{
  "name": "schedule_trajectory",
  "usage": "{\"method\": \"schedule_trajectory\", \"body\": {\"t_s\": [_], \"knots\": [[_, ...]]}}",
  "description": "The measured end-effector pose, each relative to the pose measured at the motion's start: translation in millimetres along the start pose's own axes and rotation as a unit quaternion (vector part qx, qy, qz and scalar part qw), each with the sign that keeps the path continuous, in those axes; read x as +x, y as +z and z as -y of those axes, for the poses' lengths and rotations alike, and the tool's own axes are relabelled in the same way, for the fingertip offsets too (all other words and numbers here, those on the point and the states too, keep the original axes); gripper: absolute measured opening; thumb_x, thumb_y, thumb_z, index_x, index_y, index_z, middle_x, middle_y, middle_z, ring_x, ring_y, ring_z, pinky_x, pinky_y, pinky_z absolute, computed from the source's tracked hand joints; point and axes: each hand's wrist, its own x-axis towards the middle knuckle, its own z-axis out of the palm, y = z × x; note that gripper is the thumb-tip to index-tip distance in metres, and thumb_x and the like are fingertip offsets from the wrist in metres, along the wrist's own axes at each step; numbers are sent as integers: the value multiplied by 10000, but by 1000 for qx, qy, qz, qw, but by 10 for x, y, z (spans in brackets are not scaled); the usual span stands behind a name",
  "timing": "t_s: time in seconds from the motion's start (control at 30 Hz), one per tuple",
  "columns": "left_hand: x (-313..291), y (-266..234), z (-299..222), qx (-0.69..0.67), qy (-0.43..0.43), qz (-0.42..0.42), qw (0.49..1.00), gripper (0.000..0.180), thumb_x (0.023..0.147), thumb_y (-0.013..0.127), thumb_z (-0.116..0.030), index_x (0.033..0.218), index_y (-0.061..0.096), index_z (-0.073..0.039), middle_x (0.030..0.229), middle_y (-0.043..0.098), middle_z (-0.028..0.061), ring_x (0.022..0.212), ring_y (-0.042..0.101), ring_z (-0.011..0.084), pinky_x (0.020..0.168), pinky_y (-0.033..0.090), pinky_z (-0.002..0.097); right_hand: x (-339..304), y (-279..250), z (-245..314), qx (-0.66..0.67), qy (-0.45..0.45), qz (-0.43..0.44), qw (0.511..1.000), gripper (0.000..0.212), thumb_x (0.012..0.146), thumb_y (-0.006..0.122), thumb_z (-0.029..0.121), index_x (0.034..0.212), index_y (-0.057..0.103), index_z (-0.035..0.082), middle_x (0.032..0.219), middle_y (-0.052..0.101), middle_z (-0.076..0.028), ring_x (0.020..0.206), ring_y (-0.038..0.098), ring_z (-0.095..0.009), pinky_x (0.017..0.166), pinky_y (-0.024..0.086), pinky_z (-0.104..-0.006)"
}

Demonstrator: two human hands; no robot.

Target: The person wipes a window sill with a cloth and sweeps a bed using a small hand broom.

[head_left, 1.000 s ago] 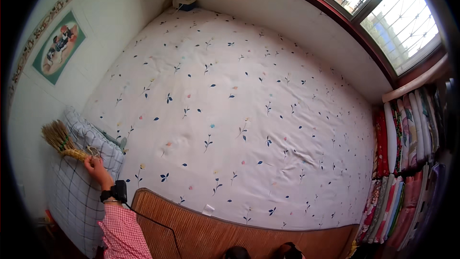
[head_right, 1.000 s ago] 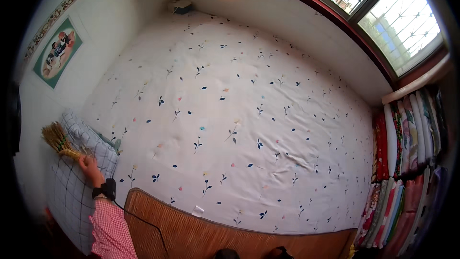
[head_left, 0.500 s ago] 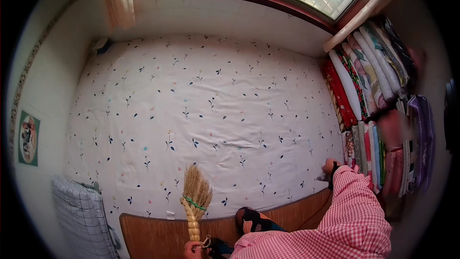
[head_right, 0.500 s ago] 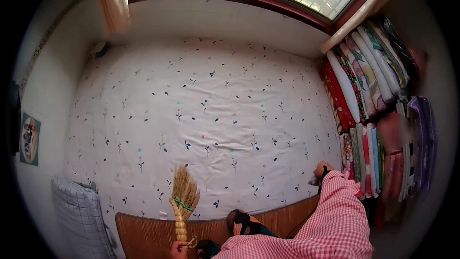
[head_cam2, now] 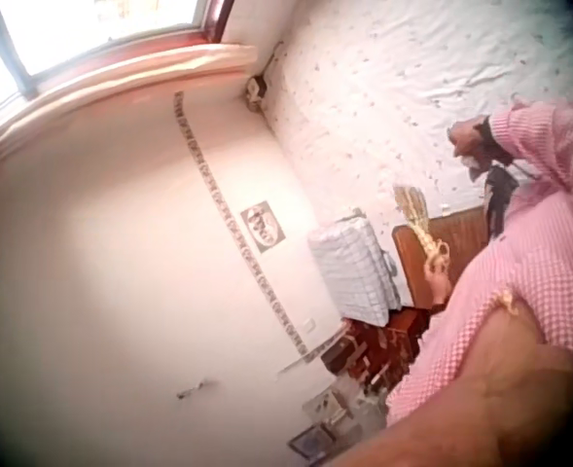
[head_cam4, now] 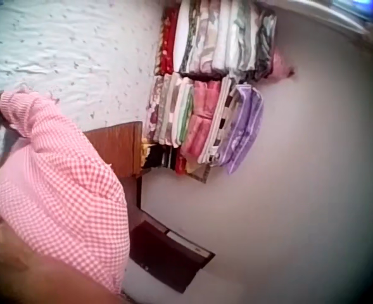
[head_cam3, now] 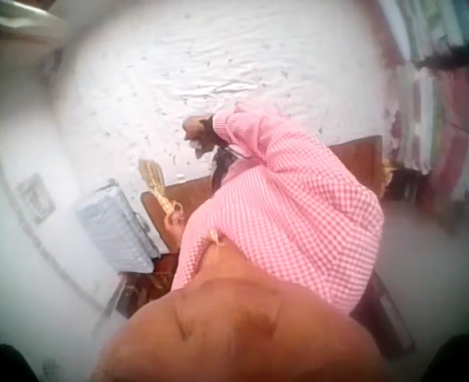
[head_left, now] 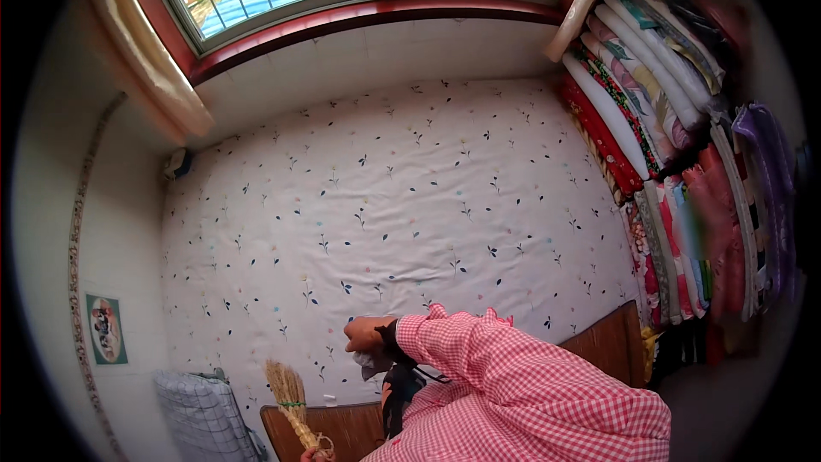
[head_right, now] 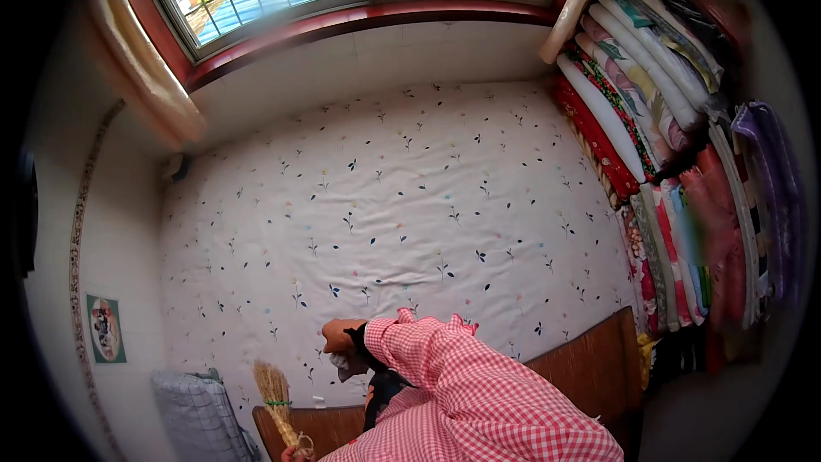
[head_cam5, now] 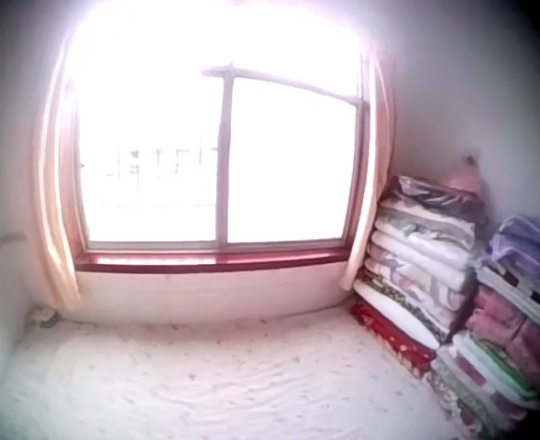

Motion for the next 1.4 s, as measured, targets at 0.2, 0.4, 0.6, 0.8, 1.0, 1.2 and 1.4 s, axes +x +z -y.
{"method": "schedule_trajectory", "body": {"t_s": [0.2, 0.4, 0.6, 0.8, 1.0, 1.2, 1.4], "knots": [[774, 5, -561, -155, -13, -131, 979, 247, 881, 510, -69, 1125, 510, -32, 977, 601, 92, 809, 583, 178, 684, 515, 320, 43, -867, -1038, 30, 76, -254, 964, 406, 747, 620, 394, 856, 665, 6, 852, 657, -211, 826, 637, -360, 732, 502, -406], [2014, 484, -1298, -159, 35, -32, 986, 332, 887, 447, -21, 1213, 461, -82, 1107, 546, 97, 923, 592, 223, 793, 539, 380, -2312, -943, -3243, 45, 460, -412, 785, 433, 676, 665, 373, 857, 684, -20, 931, 647, -262, 921, 631, -386, 812, 505, -422], [2588, 2022, -2918, -138, 104, 130, 976, 340, 884, 481, -6, 1222, 454, -27, 1068, 576, 111, 869, 620, 211, 798, 556, 364, -3782, 715, -3443, 209, 580, -305, 725, 391, 762, 627, 379, 983, 683, 61, 960, 668, -193, 946, 635, -343, 819, 507, -386], [2522, 3755, -3453, -205, 48, 315, 925, 310, 903, 476, 18, 1210, 482, -28, 1145, 573, 134, 970, 610, 252, 868, 539, 427, -4030, 1388, -5102, 24, 424, -195, 884, 427, 737, 664, 360, 984, 676, 12, 1020, 664, -188, 923, 643, -350, 842, 505, -421], [2235, 4048, -3422, -112, -24, 338, 934, 298, 884, 501, 41, 1178, 506, -3, 1119, 592, 160, 970, 617, 274, 880, 530, 454, -2703, -1616, -4673, 204, 426, -447, 760, 441, 687, 693, 428, 821, 683, 7, 859, 670, -198, 849, 638, -357, 762, 512, -377], [2396, 3714, -3535, -136, -14, 327, 935, 297, 878, 505, 48, 1169, 510, -13, 1120, 597, 178, 958, 626, 291, 867, 533, 460, -2110, -3497, -3866, 247, 279, -520, 769, 277, 743, 703, 297, 740, 630, 30, 657, 602, -43, 600, 527, -143, 571, 445, -304], [3129, 3974, -4154, -212, 4, 365, 907, 659, 844, 515, 78, 1408, 287, -179, 1211, 542, 158, 958, 621, 283, 839, 538, 453, -2548, -3270, -3857, 368, 261, -551, 702, 362, 813, 662, 336, 753, 621, -19, 694, 594, -55, 613, 519, -143, 572, 428, -310]]}}
